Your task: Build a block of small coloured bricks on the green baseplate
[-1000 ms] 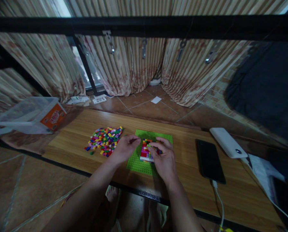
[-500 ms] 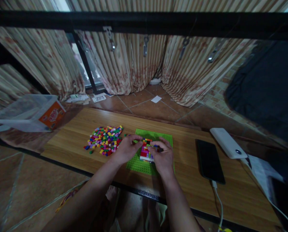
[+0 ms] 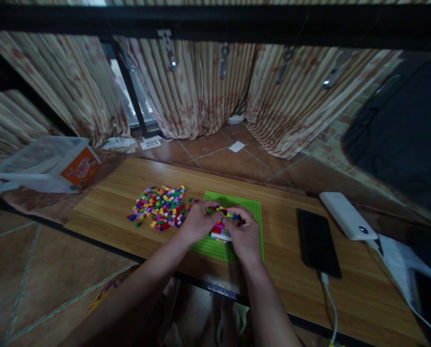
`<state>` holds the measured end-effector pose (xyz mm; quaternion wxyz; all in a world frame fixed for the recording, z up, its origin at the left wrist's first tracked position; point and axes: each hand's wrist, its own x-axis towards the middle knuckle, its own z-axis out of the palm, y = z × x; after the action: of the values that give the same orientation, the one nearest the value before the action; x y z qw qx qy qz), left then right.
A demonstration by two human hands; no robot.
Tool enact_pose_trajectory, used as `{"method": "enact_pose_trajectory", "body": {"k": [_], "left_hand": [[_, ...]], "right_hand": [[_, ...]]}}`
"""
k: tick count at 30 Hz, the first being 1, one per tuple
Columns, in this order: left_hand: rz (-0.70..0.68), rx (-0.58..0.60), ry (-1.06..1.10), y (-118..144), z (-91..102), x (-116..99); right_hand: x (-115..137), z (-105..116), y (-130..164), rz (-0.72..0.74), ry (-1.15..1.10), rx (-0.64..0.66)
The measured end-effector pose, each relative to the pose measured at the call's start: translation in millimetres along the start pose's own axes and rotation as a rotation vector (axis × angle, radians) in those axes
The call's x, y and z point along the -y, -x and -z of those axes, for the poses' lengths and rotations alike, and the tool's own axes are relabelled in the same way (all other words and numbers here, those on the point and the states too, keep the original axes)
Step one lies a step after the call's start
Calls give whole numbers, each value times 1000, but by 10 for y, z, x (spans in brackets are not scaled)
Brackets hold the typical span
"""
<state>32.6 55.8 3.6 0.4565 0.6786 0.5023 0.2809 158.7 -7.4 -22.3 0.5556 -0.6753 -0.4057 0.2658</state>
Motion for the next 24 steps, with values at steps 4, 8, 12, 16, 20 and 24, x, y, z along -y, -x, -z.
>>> {"method": "enact_pose_trajectory", "body": {"k": [4,8,12,16,20,24], "left_hand": [[-9,-15,-34,13,8,-48],[-15,-20,-42,24,3,-45],[-36,-4,-29,25,-2,4],[-48,34,-9,24,35,11],[-61,58,-25,40,60,-26],[-11,12,-71,58,16,-26]], "right_hand": [[10,0,4,14,23,5],[12,2,-2,23,7,11],[19,36,-18,-21,-39,48],[50,63,-23,-160,-157,41],[70,47,-18,-169,-99,21],[68,23,-16,-114,-2,-7]]}}
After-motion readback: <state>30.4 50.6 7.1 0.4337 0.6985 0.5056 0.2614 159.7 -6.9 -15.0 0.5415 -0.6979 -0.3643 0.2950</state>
